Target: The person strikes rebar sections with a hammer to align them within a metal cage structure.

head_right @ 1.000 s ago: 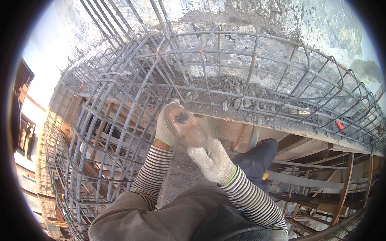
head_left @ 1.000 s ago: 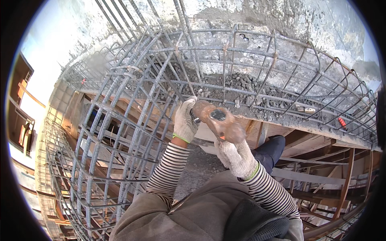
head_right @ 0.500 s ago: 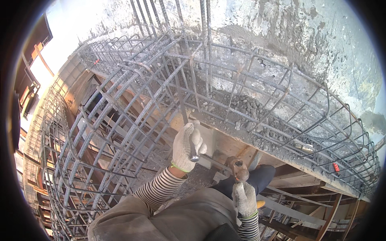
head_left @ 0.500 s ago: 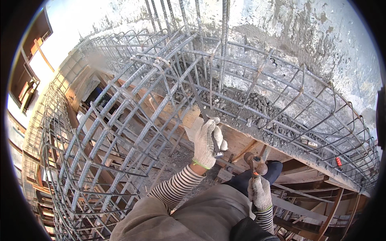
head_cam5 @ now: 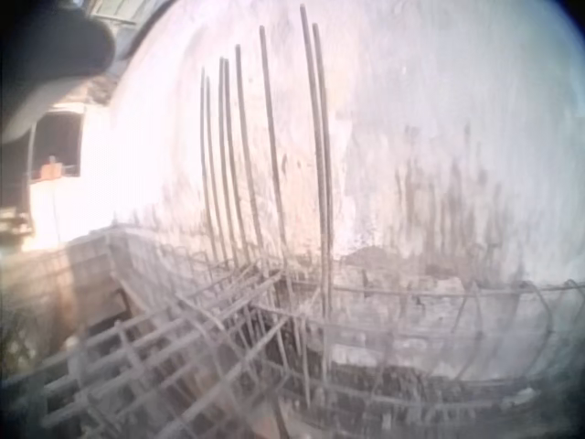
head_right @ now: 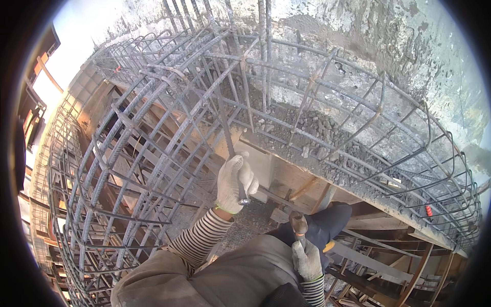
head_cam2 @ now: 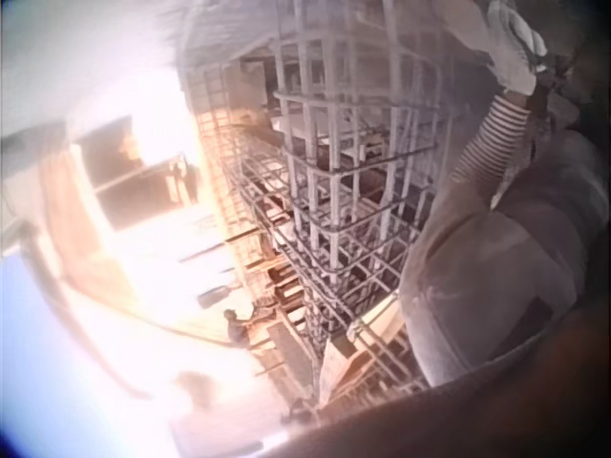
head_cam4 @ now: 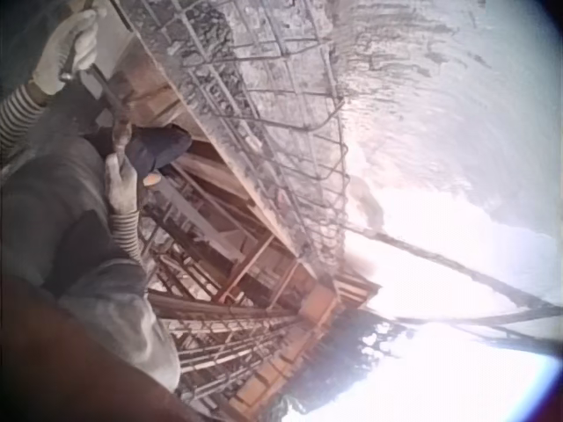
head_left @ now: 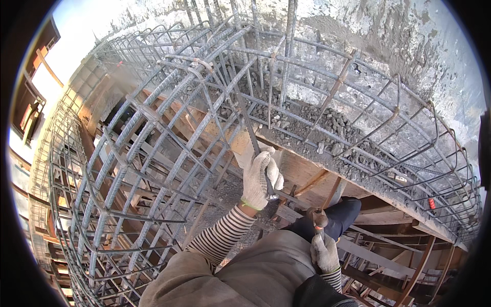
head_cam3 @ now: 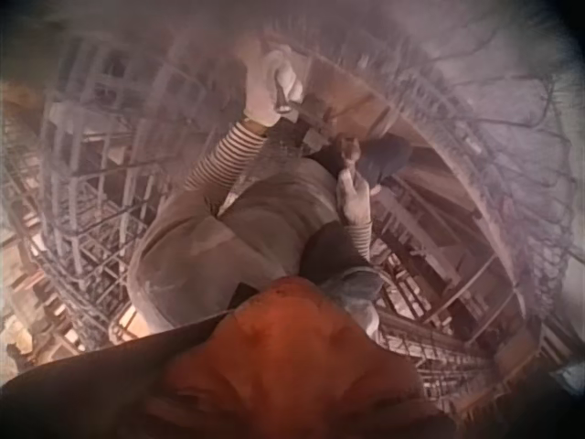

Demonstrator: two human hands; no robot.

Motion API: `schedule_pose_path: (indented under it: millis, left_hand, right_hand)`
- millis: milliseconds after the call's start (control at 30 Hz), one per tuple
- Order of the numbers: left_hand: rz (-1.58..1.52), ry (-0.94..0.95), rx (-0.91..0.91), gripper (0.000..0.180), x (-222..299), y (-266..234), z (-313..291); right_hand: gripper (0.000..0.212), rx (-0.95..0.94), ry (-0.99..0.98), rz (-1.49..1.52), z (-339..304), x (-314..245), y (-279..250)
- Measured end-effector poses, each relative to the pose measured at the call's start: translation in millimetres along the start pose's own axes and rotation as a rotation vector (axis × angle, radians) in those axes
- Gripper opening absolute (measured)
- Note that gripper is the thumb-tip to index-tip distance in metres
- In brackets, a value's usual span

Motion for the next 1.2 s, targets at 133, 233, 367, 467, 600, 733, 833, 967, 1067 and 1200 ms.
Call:
schedule_pose_path:
  millis: [133,233,367,467,600,733,833,967,1067,1200]
  left_hand:
    - [0.029,-0.006,0.078,0.027,2,-2,-8]
    - [0.089,-0.038,0.143,0.029,4,-4,-15]
    - [0.136,0.017,0.049,0.032,21,-20,10]
    - [0.079,0.043,0.017,0.031,17,-8,18]
    - [0.153,-0.012,0.134,0.028,3,-15,9]
    - [0.110,-0.035,0.071,0.028,-6,-7,-21]
    - [0.113,-0.073,0.086,0.029,-14,2,-27]
    - [-0.018,-0.054,-0.038,0.035,-15,2,-5]
    - [-0.113,0.002,-0.243,0.040,-3,10,23]
    - [-0.219,-0.055,-0.476,0.028,17,19,61]
  right_hand:
    - [0.048,0.005,-0.067,-0.080,5,21,0]
    - [0.048,-0.013,-0.036,-0.088,5,14,0]
    - [0.048,-0.022,-0.029,-0.137,5,3,2]
    - [0.047,-0.052,-0.069,-0.253,3,2,3]
    - [0.045,-0.025,-0.126,-0.367,-2,-4,9]
    - [0.047,-0.046,-0.077,-0.390,5,-12,13]
    - [0.047,-0.061,-0.119,-0.407,3,-7,15]
    - [0.049,-0.105,-0.144,-0.477,7,-5,8]
    - [0.050,-0.084,-0.085,-0.412,7,-11,10]
    - [0.054,0.004,-0.138,-0.334,8,-3,8]
Point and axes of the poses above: each hand's wrist, its own z-axis towards the middle knuckle, its own y-axis out of the palm, x = y × z, the point moved 1 cm from there along z, towards the middle knuckle, and after that the axes turned 14 degrees about -y, right-handed, at the moved point
